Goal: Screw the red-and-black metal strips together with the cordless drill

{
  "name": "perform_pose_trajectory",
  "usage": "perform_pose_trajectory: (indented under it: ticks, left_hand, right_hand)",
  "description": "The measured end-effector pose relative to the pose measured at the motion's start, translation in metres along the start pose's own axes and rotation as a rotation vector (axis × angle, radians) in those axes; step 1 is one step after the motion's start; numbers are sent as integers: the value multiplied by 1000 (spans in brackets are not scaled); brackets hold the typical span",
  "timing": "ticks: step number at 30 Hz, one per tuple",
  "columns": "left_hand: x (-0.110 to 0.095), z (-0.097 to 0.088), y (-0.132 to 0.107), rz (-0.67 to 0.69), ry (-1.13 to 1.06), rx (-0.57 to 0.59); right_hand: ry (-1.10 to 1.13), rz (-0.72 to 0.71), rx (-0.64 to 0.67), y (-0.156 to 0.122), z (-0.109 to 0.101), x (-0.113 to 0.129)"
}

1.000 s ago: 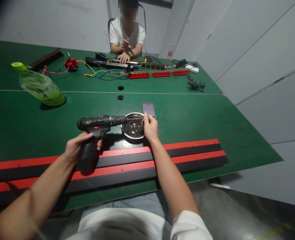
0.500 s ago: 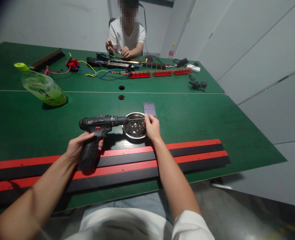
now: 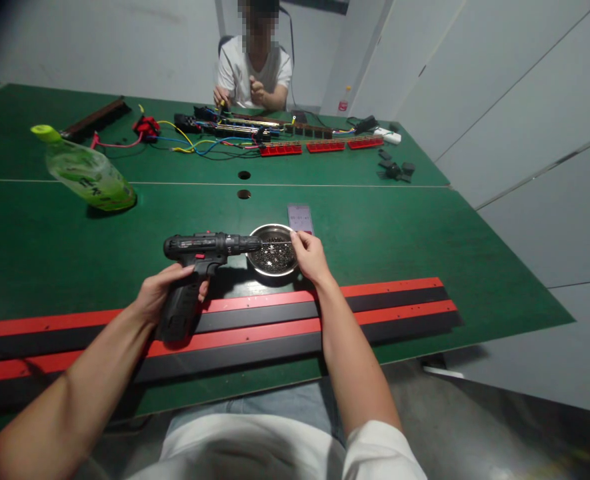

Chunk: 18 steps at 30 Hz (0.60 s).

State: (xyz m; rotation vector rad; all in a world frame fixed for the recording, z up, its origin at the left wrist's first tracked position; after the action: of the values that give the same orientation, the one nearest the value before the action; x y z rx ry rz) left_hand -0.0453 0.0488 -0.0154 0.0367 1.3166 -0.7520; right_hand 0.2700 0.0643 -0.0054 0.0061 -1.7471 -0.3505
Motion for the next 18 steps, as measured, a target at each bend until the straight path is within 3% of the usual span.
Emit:
perform_pose_trajectory:
  ticks: [9,18]
  left_hand:
    - [4,-3,0,-14,-57,-25]
    - [3,-3,1,3,-88,36]
  right_hand:
    - [44,35,8,-1,1,-5]
    - [62,43,-28,-1,2,-10]
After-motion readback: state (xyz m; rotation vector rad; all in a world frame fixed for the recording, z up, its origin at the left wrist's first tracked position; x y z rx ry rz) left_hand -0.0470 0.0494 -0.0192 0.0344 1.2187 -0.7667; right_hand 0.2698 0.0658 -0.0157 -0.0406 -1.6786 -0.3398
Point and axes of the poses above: each hand's wrist, its own y-axis towards the middle knuckle, its own z-axis out of the palm, x = y × z, the point moved 6 cm from there along y, towards the middle knuckle, and after that the axes turned 10 degrees about y, right-handed, at the moved point
